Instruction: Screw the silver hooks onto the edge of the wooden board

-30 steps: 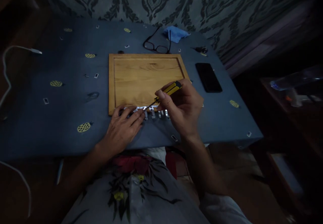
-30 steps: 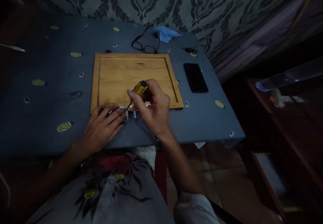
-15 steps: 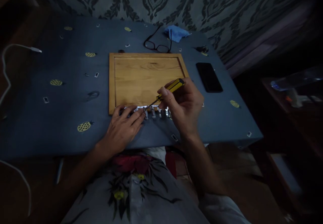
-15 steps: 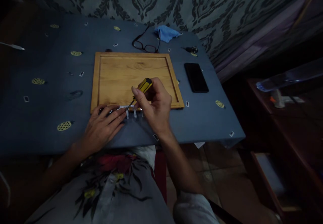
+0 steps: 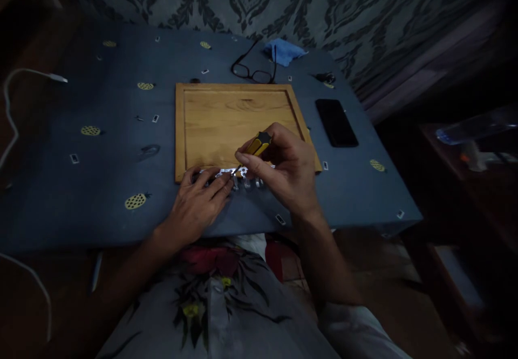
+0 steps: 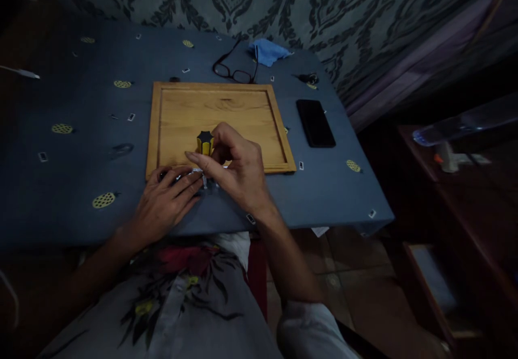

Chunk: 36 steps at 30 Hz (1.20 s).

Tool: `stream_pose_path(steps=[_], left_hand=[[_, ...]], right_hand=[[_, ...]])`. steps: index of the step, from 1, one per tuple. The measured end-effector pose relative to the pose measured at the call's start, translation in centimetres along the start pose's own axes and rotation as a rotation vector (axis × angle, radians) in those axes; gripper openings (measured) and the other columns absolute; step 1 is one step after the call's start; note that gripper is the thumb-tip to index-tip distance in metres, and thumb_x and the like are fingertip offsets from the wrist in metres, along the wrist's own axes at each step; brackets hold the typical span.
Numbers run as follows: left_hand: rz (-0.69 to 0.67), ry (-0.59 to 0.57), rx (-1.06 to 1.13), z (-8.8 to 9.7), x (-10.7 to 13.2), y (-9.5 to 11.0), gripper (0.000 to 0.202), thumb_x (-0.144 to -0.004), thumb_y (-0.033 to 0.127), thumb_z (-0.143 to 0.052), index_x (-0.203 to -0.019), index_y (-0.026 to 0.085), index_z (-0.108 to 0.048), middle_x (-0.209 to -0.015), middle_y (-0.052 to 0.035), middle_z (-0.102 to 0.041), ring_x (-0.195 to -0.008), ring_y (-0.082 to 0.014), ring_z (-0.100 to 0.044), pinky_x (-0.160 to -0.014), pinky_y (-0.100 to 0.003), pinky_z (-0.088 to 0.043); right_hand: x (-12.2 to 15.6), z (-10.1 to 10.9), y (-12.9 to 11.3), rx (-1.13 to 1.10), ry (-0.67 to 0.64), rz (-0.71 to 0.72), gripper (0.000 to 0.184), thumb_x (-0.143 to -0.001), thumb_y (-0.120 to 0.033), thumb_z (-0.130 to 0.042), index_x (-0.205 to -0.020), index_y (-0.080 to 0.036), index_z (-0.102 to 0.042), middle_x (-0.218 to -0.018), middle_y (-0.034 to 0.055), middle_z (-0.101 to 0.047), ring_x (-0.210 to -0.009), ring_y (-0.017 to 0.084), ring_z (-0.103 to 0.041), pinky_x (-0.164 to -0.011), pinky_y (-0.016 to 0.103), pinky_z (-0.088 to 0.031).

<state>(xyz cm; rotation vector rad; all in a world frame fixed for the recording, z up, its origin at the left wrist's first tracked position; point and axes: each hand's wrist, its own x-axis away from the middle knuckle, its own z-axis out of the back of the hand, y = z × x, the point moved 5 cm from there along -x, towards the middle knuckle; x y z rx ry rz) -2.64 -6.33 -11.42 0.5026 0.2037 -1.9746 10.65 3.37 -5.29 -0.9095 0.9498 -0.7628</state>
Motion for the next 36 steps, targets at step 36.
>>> stream_pose_path(steps=[36], left_hand=[[-0.026,0.042,-0.037,0.5,-0.3,0.1,0.026,-0.104,0.02,-0.062,-0.128,0.014,-0.073,-0.128,-0.0086,-0.08,-0.121,-0.0292,-0.07,-0.104,-0.049,-0.05]], right_hand=[[0.0,-0.8,0.0,-0.061,-0.03,0.035,0.036,-0.087,-0.047,-0.083,-0.081,-0.021,-0.059,-0.077,-0.0033,-0.057,-0.059,0.009,-0.054,-0.053,0.024,-0.046]])
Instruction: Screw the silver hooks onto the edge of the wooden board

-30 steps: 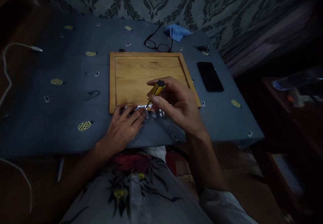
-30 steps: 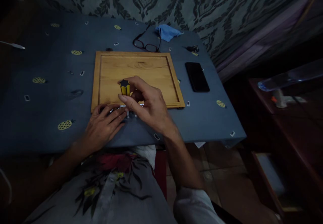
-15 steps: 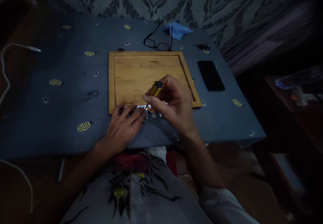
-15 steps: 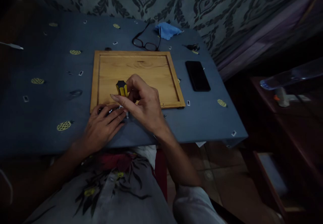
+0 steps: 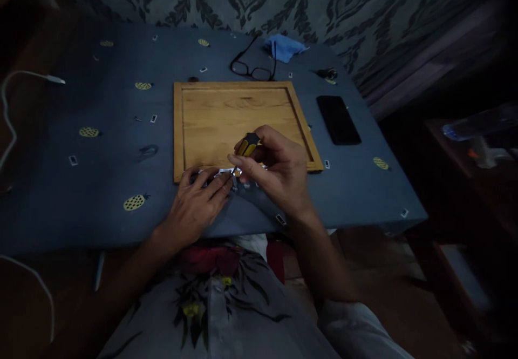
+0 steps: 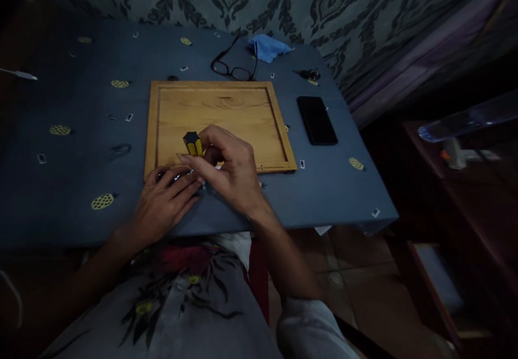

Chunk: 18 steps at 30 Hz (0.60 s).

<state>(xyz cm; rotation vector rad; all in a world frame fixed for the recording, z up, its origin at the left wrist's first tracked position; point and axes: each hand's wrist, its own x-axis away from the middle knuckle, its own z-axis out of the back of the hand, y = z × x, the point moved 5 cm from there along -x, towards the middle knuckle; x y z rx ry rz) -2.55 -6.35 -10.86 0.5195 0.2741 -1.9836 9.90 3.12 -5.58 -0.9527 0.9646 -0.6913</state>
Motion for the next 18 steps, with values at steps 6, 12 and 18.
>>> stream_pose_path(steps=[6,12,18], left_hand=[[0.006,-0.013,-0.002,0.0,0.0,0.0,0.026,-0.104,0.021,-0.062,-0.127,0.014,-0.072,-0.129,-0.0083,-0.079,-0.12,-0.0301,-0.07,-0.104,-0.05,-0.049],[-0.009,-0.017,-0.004,0.1,0.0,0.0,0.024,-0.105,0.021,-0.061,-0.125,0.013,-0.073,-0.13,-0.0058,-0.079,-0.119,-0.0292,-0.07,-0.102,-0.049,-0.049],[-0.009,-0.024,-0.009,0.1,0.0,-0.1,0.025,-0.106,0.022,-0.059,-0.127,0.014,-0.073,-0.131,-0.0066,-0.079,-0.121,-0.029,-0.069,-0.103,-0.05,-0.049]], right_hand=[[0.5,0.4,-0.4,0.05,0.109,0.025,0.029,-0.091,-0.039,-0.081,-0.081,-0.022,-0.059,-0.075,-0.0041,-0.057,-0.058,0.009,-0.058,-0.053,0.025,-0.048],[1.0,1.4,-0.4,0.017,0.248,0.071,0.023,-0.094,-0.037,-0.077,-0.083,-0.024,-0.061,-0.076,-0.0039,-0.061,-0.05,0.008,-0.059,-0.046,0.024,-0.048],[1.0,1.1,0.1,0.017,0.216,0.038,0.022,-0.094,-0.034,-0.077,-0.084,-0.023,-0.06,-0.076,-0.0051,-0.061,-0.05,0.007,-0.061,-0.044,0.022,-0.047]])
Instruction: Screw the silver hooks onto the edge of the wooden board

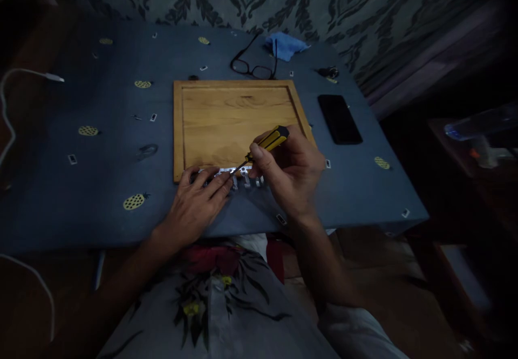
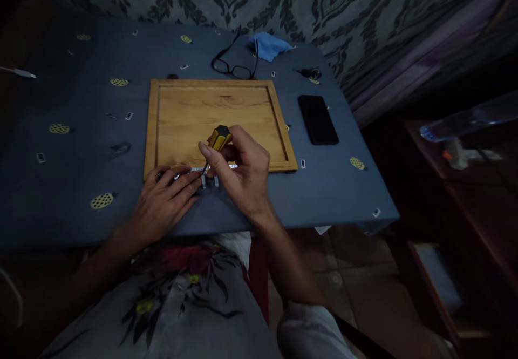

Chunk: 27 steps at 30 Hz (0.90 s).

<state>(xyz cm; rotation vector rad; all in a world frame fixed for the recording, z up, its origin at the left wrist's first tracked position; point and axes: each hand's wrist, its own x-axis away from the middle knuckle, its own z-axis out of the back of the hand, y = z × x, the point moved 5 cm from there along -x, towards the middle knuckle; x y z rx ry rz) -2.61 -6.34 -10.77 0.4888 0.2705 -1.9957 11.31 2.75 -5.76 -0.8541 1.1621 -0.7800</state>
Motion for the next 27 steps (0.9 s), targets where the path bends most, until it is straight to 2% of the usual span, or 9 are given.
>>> stream_pose_path(steps=[5,12,14,17,20,24,27], left_hand=[[-0.002,0.005,-0.003,0.0,0.0,0.0,0.025,-0.107,0.022,-0.059,-0.125,0.014,-0.073,-0.13,-0.0053,-0.079,-0.119,-0.0294,-0.07,-0.102,-0.05,-0.05],[0.019,-0.011,0.007,-0.1,0.1,0.0,0.027,-0.105,0.022,-0.061,-0.128,0.015,-0.073,-0.131,-0.0062,-0.079,-0.122,-0.0287,-0.069,-0.106,-0.05,-0.048],[0.015,-0.019,0.007,0.0,0.0,0.1,0.028,-0.106,0.02,-0.059,-0.13,0.015,-0.072,-0.131,-0.0069,-0.078,-0.122,-0.0291,-0.068,-0.106,-0.05,-0.047],[0.013,0.004,-0.01,0.1,0.1,0.3,0.03,-0.106,0.016,-0.054,-0.129,0.014,-0.072,-0.13,-0.0095,-0.079,-0.12,-0.0305,-0.068,-0.104,-0.05,-0.046],[0.003,0.08,-0.02,-0.3,0.3,0.3,0.031,-0.107,0.016,-0.049,-0.122,0.014,-0.075,-0.124,-0.0108,-0.08,-0.115,-0.0304,-0.07,-0.1,-0.05,-0.047],[0.001,0.161,-0.01,-1.1,0.5,0.2,0.033,-0.107,0.017,-0.045,-0.122,0.017,-0.074,-0.12,-0.0098,-0.081,-0.113,-0.0296,-0.069,-0.099,-0.051,-0.048],[0.009,0.171,-0.013,-1.1,0.5,0.0,0.031,-0.106,0.017,-0.047,-0.121,0.018,-0.074,-0.12,-0.0093,-0.081,-0.114,-0.03,-0.068,-0.1,-0.052,-0.048]], right_hand=[[-0.1,-0.1,0.1,-0.028,-0.022,-0.032,0.027,-0.091,-0.039,-0.08,-0.082,-0.023,-0.06,-0.074,-0.006,-0.06,-0.049,0.006,-0.059,-0.047,0.022,-0.048],[-0.3,-0.2,-0.1,0.016,-0.129,-0.086,0.037,-0.087,-0.05,-0.083,-0.078,-0.022,-0.061,-0.072,-0.0045,-0.058,-0.055,0.009,-0.059,-0.052,0.025,-0.048],[-0.4,0.0,-0.3,0.034,-0.166,-0.087,0.033,-0.089,-0.049,-0.082,-0.082,-0.022,-0.065,-0.076,-0.0024,-0.059,-0.062,0.011,-0.06,-0.055,0.026,-0.049],[-0.6,0.2,-0.8,0.027,-0.291,-0.073,0.027,-0.095,-0.047,-0.076,-0.1,-0.02,-0.071,-0.088,0.0016,-0.064,-0.075,0.014,-0.065,-0.062,0.026,-0.052],[-0.8,0.4,-1.3,0.023,-0.4,-0.023,0.029,-0.1,-0.047,-0.069,-0.103,-0.018,-0.071,-0.089,0.0026,-0.064,-0.079,0.014,-0.067,-0.067,0.026,-0.053],[-0.9,0.2,-1.0,-0.01,-0.395,-0.046,0.035,-0.097,-0.053,-0.07,-0.096,-0.018,-0.07,-0.091,0.003,-0.064,-0.073,0.013,-0.065,-0.064,0.026,-0.052],[-0.7,-0.4,-0.6,-0.026,-0.333,-0.101,0.038,-0.091,-0.056,-0.076,-0.089,-0.02,-0.065,-0.076,-0.002,-0.061,-0.063,0.011,-0.059,-0.059,0.025,-0.047]])
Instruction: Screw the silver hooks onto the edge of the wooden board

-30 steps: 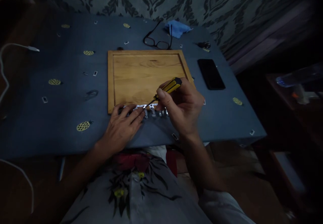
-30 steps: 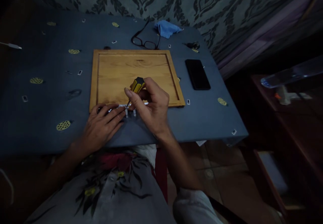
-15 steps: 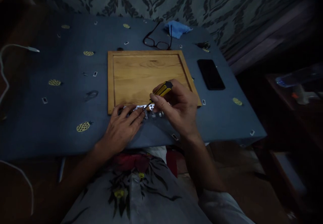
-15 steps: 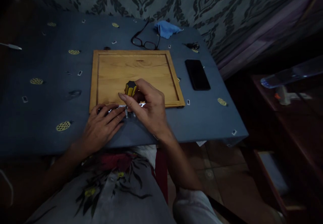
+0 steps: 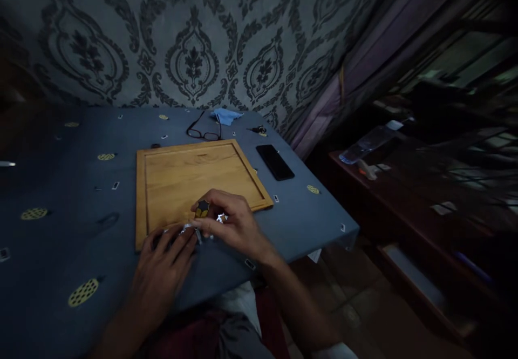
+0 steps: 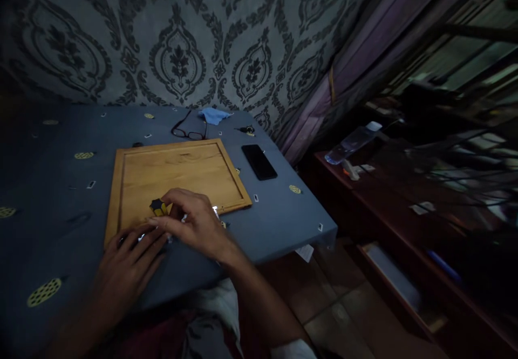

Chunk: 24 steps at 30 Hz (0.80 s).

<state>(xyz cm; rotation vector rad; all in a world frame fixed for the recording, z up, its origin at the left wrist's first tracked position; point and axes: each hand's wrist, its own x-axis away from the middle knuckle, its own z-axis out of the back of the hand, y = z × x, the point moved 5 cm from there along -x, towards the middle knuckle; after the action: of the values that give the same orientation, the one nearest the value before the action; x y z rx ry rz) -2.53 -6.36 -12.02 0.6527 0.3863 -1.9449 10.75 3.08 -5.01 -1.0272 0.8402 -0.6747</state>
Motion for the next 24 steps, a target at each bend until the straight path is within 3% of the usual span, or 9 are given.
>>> stream_pose_path(steps=[2,5,6,8,10,14,17,24], left_hand=[[-0.02,0.003,-0.012,0.2,-0.1,0.0,0.031,-0.106,0.017,-0.047,-0.121,0.019,-0.075,-0.117,-0.009,-0.082,-0.113,-0.0298,-0.069,-0.099,-0.05,-0.048],[-0.036,-0.033,-0.026,0.6,-0.4,0.1,0.03,-0.105,0.016,-0.05,-0.122,0.017,-0.075,-0.118,-0.0091,-0.082,-0.111,-0.0285,-0.07,-0.099,-0.047,-0.048],[-0.029,-0.053,-0.025,0.7,-0.5,0.1,0.029,-0.104,0.015,-0.052,-0.122,0.016,-0.075,-0.12,-0.009,-0.081,-0.112,-0.0282,-0.07,-0.099,-0.047,-0.047],[-0.018,-0.095,-0.024,0.8,-0.6,0.1,0.029,-0.104,0.015,-0.054,-0.126,0.015,-0.073,-0.124,-0.0084,-0.081,-0.115,-0.0286,-0.07,-0.1,-0.047,-0.047],[-0.007,-0.132,-0.013,0.8,-0.6,0.1,0.029,-0.104,0.017,-0.057,-0.13,0.014,-0.072,-0.128,-0.0081,-0.079,-0.119,-0.0294,-0.069,-0.102,-0.048,-0.047],[0.013,-0.15,0.004,0.7,-0.5,0.0,0.028,-0.104,0.02,-0.062,-0.13,0.016,-0.072,-0.129,-0.0078,-0.079,-0.12,-0.0286,-0.069,-0.105,-0.048,-0.048],[0.021,-0.161,0.01,0.6,-0.5,0.0,0.027,-0.104,0.021,-0.063,-0.129,0.017,-0.072,-0.131,-0.0078,-0.078,-0.122,-0.0288,-0.069,-0.107,-0.049,-0.047],[0.009,-0.154,0.014,0.8,-0.6,0.1,0.027,-0.104,0.02,-0.062,-0.129,0.014,-0.072,-0.127,-0.0085,-0.079,-0.121,-0.0295,-0.069,-0.103,-0.05,-0.049]], right_hand=[[0.1,-0.3,0.3,-0.015,0.03,-0.044,0.041,-0.088,-0.057,-0.078,-0.083,-0.021,-0.059,-0.065,-0.0056,-0.057,-0.059,0.01,-0.055,-0.057,0.024,-0.044],[0.3,-0.3,0.1,-0.02,0.026,-0.069,0.041,-0.088,-0.056,-0.078,-0.082,-0.021,-0.057,-0.068,-0.0047,-0.059,-0.061,0.011,-0.057,-0.056,0.023,-0.044],[0.4,-0.1,0.0,-0.012,0.024,-0.059,0.037,-0.089,-0.054,-0.077,-0.086,-0.021,-0.06,-0.072,-0.0034,-0.061,-0.062,0.011,-0.059,-0.056,0.023,-0.045],[0.6,0.1,-0.3,0.006,-0.044,-0.034,0.031,-0.094,-0.044,-0.072,-0.113,-0.02,-0.068,-0.084,-0.0005,-0.067,-0.069,0.012,-0.064,-0.06,0.023,-0.049],[0.6,0.3,-0.4,-0.006,-0.081,0.009,0.029,-0.099,-0.035,-0.065,-0.124,-0.02,-0.069,-0.101,0.0037,-0.071,-0.071,0.011,-0.067,-0.067,0.025,-0.054],[0.4,0.5,0.1,0.0,-0.017,0.051,0.021,-0.095,-0.039,-0.074,-0.098,-0.018,-0.073,-0.084,0.0004,-0.068,-0.067,0.011,-0.064,-0.062,0.025,-0.052],[0.1,0.2,0.5,0.038,0.066,0.048,0.033,-0.09,-0.049,-0.079,-0.081,-0.02,-0.065,-0.074,-0.0025,-0.062,-0.062,0.011,-0.059,-0.059,0.025,-0.048],[-0.3,-0.8,-0.2,0.158,0.101,0.169,0.03,-0.092,-0.042,-0.078,-0.08,-0.022,-0.059,-0.073,-0.0027,-0.058,-0.067,0.012,-0.057,-0.06,0.026,-0.045]])
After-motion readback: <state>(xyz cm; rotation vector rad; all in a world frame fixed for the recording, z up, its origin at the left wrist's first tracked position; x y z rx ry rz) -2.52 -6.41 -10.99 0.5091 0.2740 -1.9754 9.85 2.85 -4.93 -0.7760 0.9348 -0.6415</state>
